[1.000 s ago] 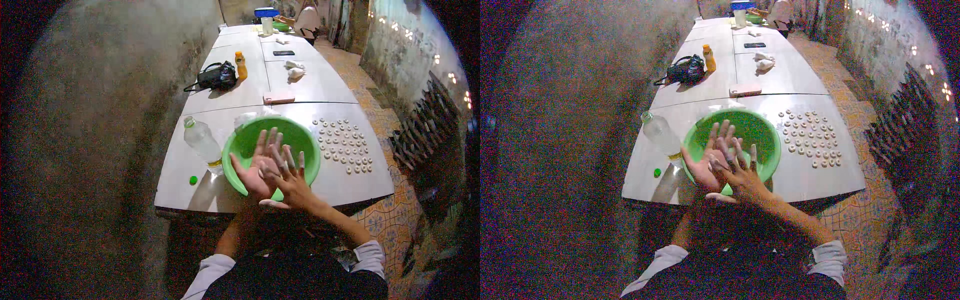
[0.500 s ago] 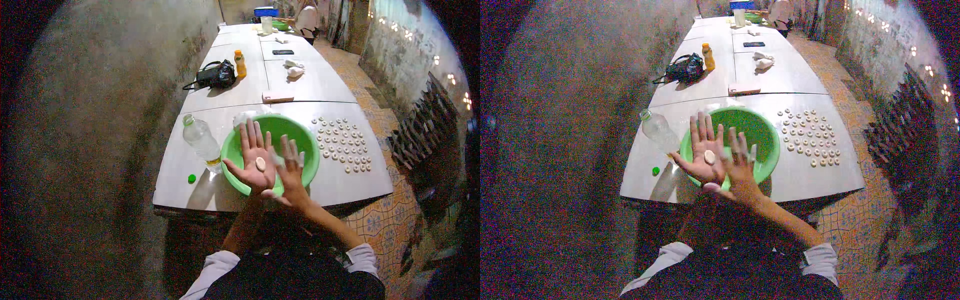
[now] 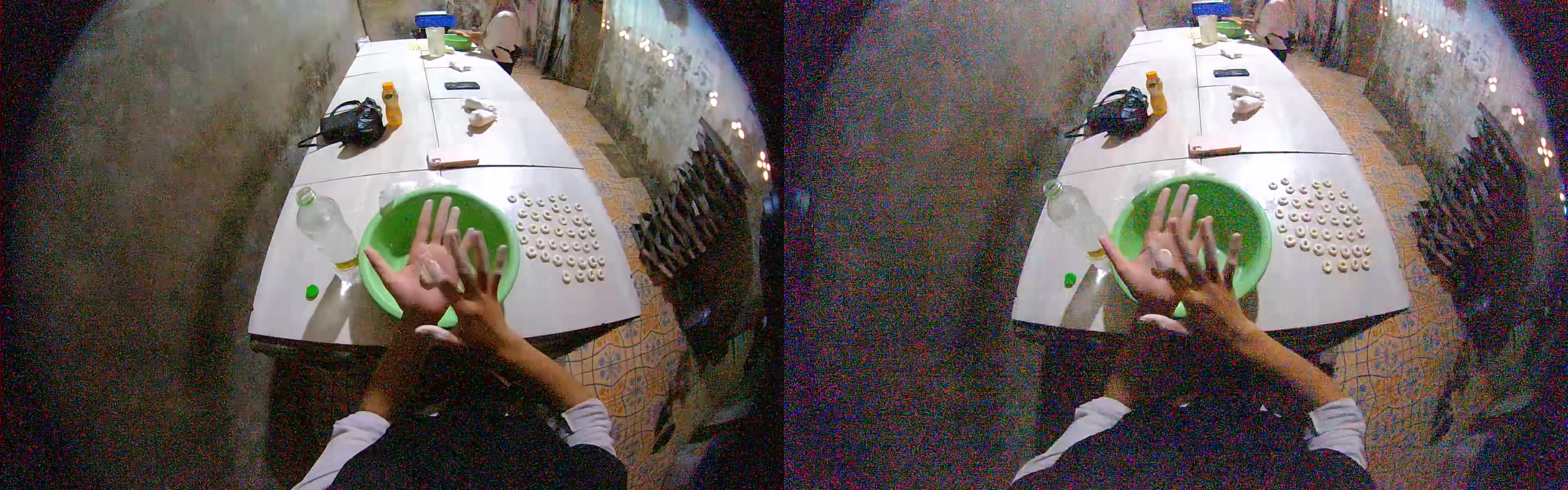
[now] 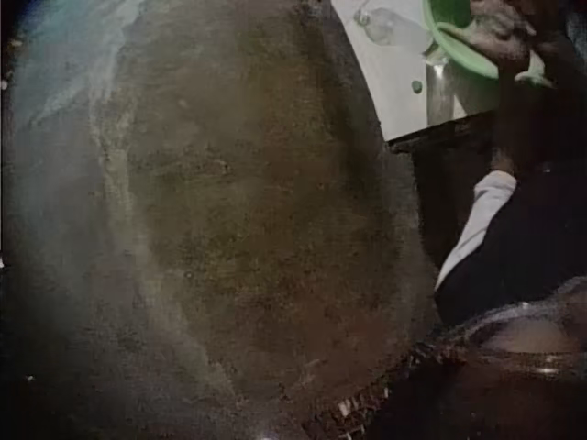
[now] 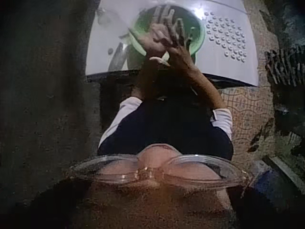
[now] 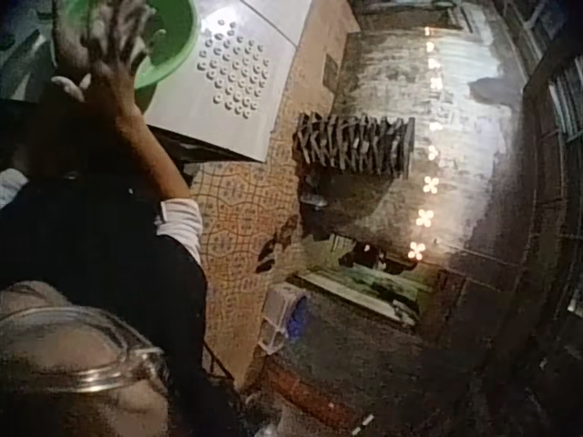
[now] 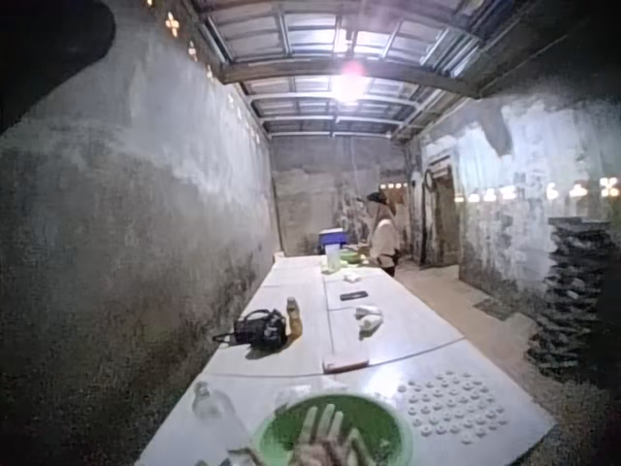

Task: The person pinches dough from a bowl, rolls and shapes it into small rings by hand, and arranges them on the table.

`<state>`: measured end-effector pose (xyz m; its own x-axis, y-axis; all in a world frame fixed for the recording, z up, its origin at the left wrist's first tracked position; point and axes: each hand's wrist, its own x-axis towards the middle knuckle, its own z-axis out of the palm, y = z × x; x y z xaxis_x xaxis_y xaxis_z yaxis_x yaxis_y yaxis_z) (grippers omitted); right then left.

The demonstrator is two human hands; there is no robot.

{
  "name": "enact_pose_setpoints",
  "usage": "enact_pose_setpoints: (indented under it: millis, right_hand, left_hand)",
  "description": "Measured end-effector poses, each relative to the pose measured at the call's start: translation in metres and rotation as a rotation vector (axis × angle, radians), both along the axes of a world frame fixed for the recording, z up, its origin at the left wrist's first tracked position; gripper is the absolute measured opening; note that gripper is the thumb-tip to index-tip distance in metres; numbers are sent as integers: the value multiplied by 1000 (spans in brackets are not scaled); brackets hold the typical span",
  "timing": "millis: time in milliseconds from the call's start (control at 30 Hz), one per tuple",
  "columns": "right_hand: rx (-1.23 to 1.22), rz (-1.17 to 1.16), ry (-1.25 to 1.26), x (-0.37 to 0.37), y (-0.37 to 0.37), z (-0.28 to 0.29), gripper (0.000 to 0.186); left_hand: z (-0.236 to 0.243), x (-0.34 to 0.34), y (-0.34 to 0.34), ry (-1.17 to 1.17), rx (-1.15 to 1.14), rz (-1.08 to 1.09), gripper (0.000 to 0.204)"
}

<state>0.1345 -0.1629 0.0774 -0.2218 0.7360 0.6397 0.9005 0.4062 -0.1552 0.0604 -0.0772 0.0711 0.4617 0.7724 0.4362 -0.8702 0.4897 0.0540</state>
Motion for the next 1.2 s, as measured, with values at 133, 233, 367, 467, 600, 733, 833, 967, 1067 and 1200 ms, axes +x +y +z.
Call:
enact_pose_setpoints:
  millis: [133, 233, 367, 467, 600, 733, 833, 967, 1067, 1200]
  right_hand:
    - [-61, 39, 27, 7, 3, 6, 77]
    - [-120, 32, -73, 4, 4, 7, 76]
    - [26, 65, 104, 18, 6, 0, 77]
    - [-56, 39, 45, 14, 4, -3, 79]
    - [-51, 13, 130, 21, 5, -11, 76]
    - [-22, 13, 109, 20, 5, -23, 72]
    - [-40, 30, 256, 19, 4, -21, 65]
    - [-27, 5, 196, 20, 7, -17, 52]
    - [86, 37, 375, 23, 12, -11, 45]
    - [81, 39, 375, 21, 14, -9, 35]
  left_hand:
    - [1, 0, -2, 30, -13, -62, 112]
    - [4, -5, -8, 53, -60, -74, 114]
    - [2, -4, -6, 138, -44, -93, 112]
    - [1, -9, -8, 163, -51, -91, 111]
    - [1, -4, -5, 29, -61, -140, 109]
    - [-2, -2, -3, 16, -57, -98, 108]
    - [8, -5, -9, 76, -56, -83, 107]
    - [5, -2, -11, 74, -4, -155, 103]
    - [4, -2, -13, 137, 28, -198, 104]
    - [6, -3, -14, 124, -61, -314, 101]
